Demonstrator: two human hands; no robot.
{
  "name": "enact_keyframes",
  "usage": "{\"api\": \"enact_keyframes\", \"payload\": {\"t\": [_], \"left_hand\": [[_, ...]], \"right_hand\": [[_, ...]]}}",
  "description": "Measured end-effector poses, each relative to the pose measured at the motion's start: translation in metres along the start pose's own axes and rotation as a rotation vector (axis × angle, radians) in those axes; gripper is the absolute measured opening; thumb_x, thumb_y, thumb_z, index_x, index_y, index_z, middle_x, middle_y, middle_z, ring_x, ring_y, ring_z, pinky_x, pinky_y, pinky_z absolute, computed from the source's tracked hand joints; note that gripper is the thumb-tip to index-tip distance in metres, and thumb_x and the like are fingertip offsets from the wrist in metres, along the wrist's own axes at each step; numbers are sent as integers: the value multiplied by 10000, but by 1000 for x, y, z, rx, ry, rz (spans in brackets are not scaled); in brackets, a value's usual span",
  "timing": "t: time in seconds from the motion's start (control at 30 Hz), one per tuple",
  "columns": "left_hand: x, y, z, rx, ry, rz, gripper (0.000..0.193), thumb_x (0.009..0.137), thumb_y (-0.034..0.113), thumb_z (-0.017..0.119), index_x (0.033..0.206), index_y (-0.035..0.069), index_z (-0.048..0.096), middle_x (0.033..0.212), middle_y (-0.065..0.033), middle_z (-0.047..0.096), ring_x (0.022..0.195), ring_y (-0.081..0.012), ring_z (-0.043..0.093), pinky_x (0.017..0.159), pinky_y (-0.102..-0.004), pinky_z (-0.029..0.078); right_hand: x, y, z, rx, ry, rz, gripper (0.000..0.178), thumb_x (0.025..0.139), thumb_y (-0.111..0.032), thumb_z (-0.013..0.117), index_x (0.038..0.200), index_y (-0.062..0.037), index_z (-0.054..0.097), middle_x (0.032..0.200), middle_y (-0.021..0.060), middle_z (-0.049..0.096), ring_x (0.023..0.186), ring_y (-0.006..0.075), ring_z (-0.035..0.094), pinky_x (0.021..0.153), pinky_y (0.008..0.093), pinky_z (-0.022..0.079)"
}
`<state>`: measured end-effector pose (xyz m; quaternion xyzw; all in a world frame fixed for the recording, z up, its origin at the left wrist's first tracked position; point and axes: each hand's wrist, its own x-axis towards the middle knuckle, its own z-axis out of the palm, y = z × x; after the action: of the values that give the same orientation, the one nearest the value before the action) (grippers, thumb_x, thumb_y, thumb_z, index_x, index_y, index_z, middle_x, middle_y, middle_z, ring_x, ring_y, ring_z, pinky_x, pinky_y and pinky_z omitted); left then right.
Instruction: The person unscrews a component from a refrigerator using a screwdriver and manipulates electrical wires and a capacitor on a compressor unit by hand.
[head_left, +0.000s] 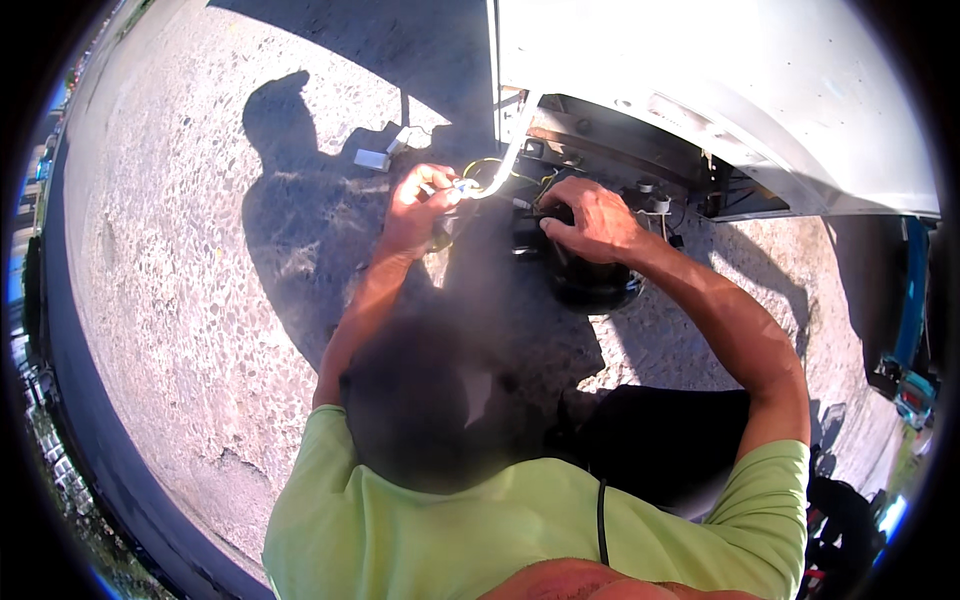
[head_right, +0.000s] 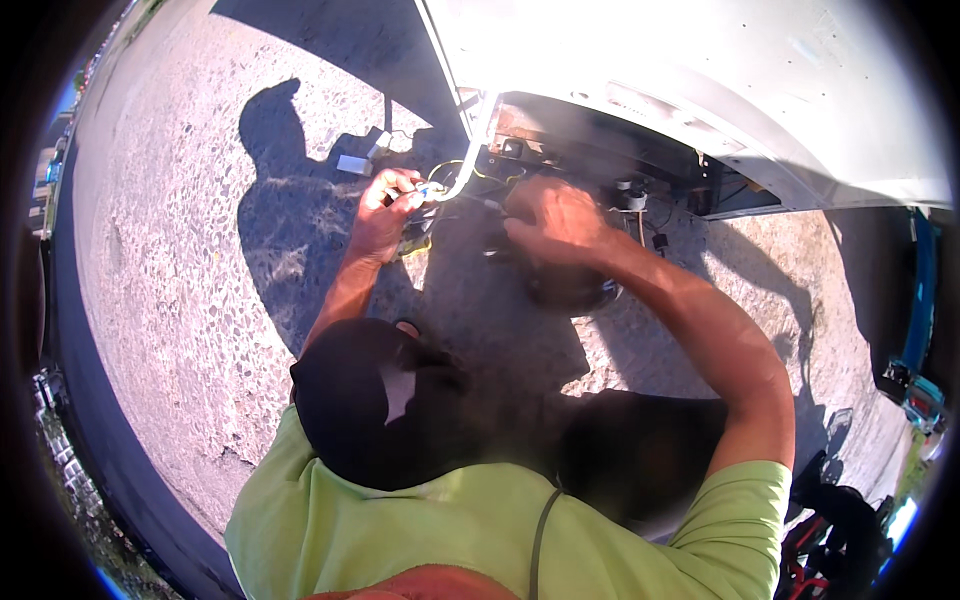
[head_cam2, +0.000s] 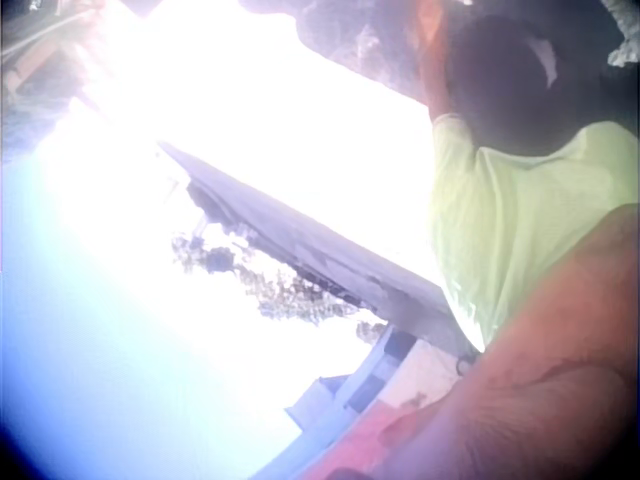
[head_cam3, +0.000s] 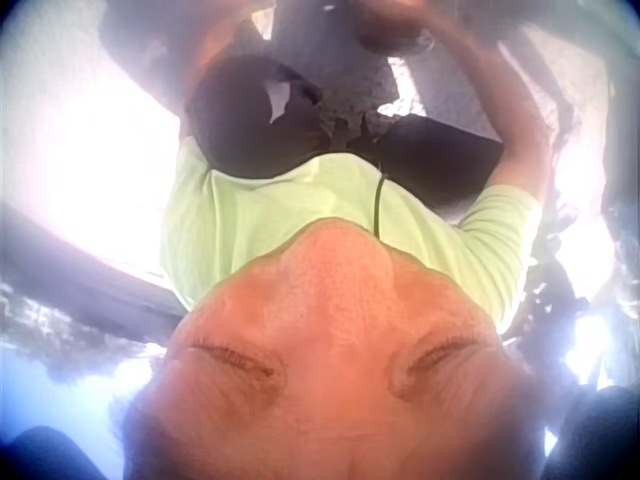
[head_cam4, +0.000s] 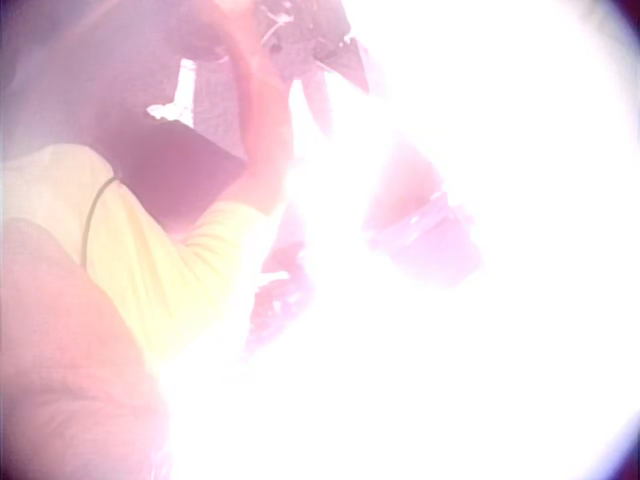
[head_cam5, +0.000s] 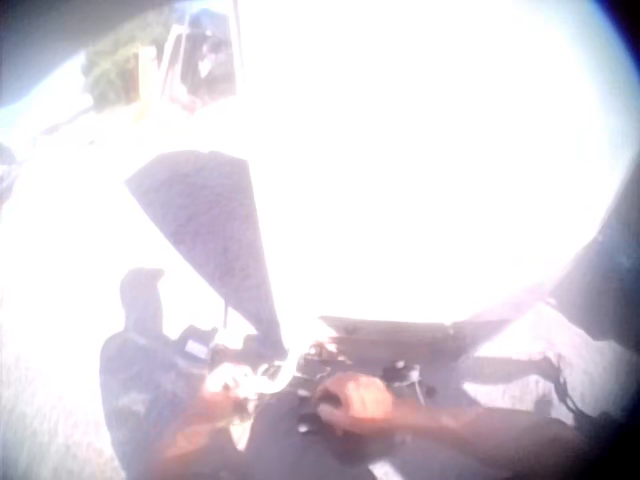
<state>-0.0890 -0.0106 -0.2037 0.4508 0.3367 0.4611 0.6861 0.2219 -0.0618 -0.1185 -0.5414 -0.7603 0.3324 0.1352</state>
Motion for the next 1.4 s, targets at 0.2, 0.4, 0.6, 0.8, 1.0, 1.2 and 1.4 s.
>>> {"api": "enact_keyframes", "payload": {"t": [0.2,0.4,0.6,0.8,1.0,1.2,1.4], "left_hand": [[-10,14,19,-65,28,-130,315,922,14,709,1222,14,615,1102,-102,687,975,-172,699,868,-310,578],[-25,30,42,-1,18,-211,407,924,68,772,1297,-11,629,1095,-66,676,956,-128,638,881,-273,537],[-31,35,57,212,11,-119,343,981,111,718,1307,26,652,1067,-44,704,934,-79,642,825,-229,521],[-28,23,47,170,-13,-228,274,978,121,718,1227,15,681,1028,-28,702,876,-69,617,782,-231,503],[-35,22,54,253,-61,-20,175,975,95,712,1124,6,688,1138,-48,675,975,-106,621,869,-275,508],[-32,24,43,-40,-61,-283,321,1022,144,649,1317,22,617,1274,-86,621,1060,-149,631,932,-297,519],[-16,41,61,184,-236,-410,572,1014,122,610,1561,81,447,1244,-101,663,1072,-159,643,931,-310,533]], "right_hand": [[9,-22,-7,23,68,55,371,904,-320,697,1138,-32,694,983,145,711,947,322,700,874,425,551],[32,-39,7,597,-33,266,348,961,-313,725,1173,-37,710,919,47,686,845,146,637,757,316,516],[35,-27,29,961,-82,309,281,956,-245,765,1147,-51,694,975,17,667,831,96,565,766,263,480],[25,-18,37,1119,-20,344,169,896,-69,722,1041,-64,634,977,29,647,864,126,581,811,281,487],[21,-19,38,1202,29,439,243,859,-8,671,1086,-65,607,1003,37,636,875,138,594,811,298,499],[14,-23,34,1357,-1,358,268,859,2,694,1109,-48,610,1004,29,641,878,132,603,821,286,507],[10,-22,34,1317,-18,369,262,887,-18,734,1125,-24,626,994,29,653,864,120,614,811,274,514]]}}
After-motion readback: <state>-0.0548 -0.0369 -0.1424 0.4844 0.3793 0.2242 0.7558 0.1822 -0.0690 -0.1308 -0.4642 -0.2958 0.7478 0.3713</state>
